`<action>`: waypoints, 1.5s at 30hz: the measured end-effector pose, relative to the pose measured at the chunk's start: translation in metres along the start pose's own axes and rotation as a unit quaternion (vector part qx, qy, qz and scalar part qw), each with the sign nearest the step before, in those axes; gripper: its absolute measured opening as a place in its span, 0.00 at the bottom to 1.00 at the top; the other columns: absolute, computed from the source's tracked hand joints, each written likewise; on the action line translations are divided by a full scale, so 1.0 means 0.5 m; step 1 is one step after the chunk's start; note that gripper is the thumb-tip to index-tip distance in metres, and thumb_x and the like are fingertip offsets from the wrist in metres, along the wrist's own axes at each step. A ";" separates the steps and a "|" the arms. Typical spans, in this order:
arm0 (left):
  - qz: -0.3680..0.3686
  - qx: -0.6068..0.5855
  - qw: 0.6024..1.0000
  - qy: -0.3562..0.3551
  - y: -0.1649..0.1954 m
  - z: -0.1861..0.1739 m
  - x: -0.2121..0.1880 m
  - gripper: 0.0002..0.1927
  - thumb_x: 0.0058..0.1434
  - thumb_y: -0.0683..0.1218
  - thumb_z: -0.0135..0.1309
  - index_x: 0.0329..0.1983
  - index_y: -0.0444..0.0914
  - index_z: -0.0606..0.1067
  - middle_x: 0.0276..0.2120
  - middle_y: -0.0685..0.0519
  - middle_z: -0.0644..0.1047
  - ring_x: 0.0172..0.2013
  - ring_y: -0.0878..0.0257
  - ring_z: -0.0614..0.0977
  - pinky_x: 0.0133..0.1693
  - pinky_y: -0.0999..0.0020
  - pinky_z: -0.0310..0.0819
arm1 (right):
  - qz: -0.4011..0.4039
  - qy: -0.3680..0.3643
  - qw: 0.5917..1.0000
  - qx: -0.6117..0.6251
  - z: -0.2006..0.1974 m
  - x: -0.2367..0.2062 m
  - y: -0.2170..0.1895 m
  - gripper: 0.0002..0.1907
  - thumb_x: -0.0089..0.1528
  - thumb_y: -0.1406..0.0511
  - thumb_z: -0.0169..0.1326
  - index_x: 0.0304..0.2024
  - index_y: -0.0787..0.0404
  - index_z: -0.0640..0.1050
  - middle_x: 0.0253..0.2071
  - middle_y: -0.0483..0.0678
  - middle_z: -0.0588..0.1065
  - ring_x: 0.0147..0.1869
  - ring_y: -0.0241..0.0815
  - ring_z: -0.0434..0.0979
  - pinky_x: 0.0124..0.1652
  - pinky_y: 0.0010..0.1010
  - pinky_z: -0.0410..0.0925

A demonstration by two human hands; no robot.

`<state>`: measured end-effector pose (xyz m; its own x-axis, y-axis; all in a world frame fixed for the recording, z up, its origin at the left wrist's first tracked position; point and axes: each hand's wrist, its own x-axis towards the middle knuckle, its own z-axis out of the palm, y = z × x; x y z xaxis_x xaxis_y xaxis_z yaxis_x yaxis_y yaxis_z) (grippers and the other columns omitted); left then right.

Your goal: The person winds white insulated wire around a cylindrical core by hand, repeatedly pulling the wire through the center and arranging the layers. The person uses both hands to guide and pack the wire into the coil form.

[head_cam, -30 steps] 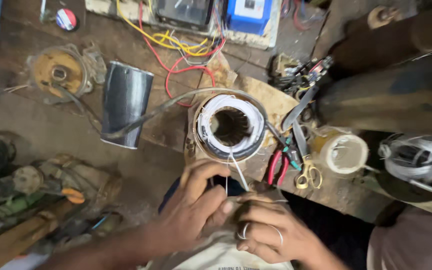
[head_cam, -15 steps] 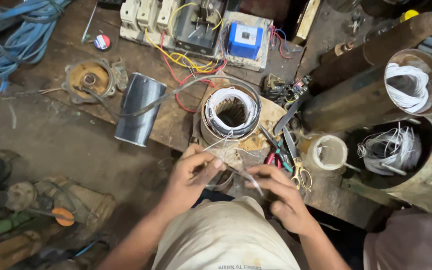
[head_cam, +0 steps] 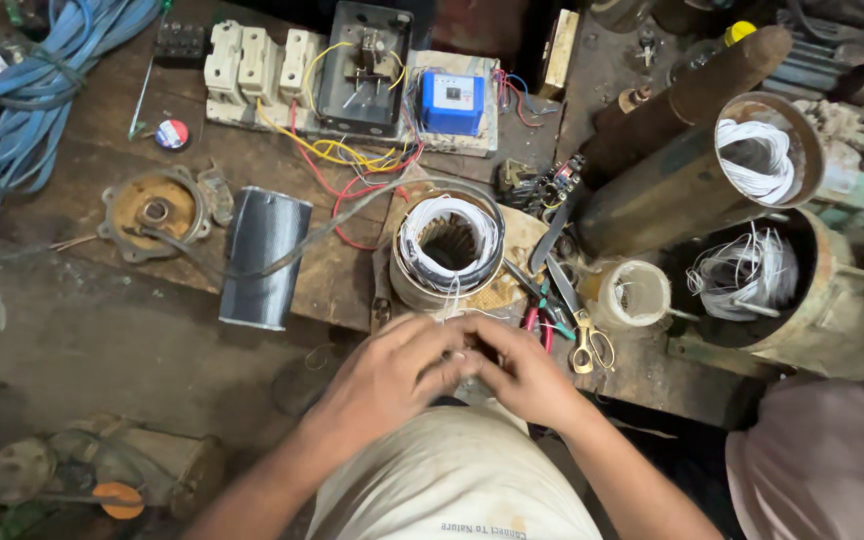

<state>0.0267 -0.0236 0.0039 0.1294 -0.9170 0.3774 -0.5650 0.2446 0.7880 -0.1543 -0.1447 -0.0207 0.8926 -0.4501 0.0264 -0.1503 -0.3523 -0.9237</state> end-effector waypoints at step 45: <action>0.046 0.324 0.941 0.088 -0.132 -0.034 -0.014 0.11 0.62 0.47 0.62 0.45 0.37 0.79 0.44 0.52 0.79 0.37 0.53 0.76 0.39 0.57 0.72 | 0.299 0.265 0.840 -0.367 -0.136 -0.160 0.263 0.18 0.69 0.54 0.50 0.50 0.61 0.76 0.43 0.55 0.77 0.45 0.52 0.76 0.47 0.41 0.69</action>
<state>0.0766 -0.0281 -0.0424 0.1558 -0.8211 0.5490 -0.9513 0.0250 0.3074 -0.2745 -0.2108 -0.1182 0.2787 -0.9603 -0.0125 -0.8997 -0.2565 -0.3531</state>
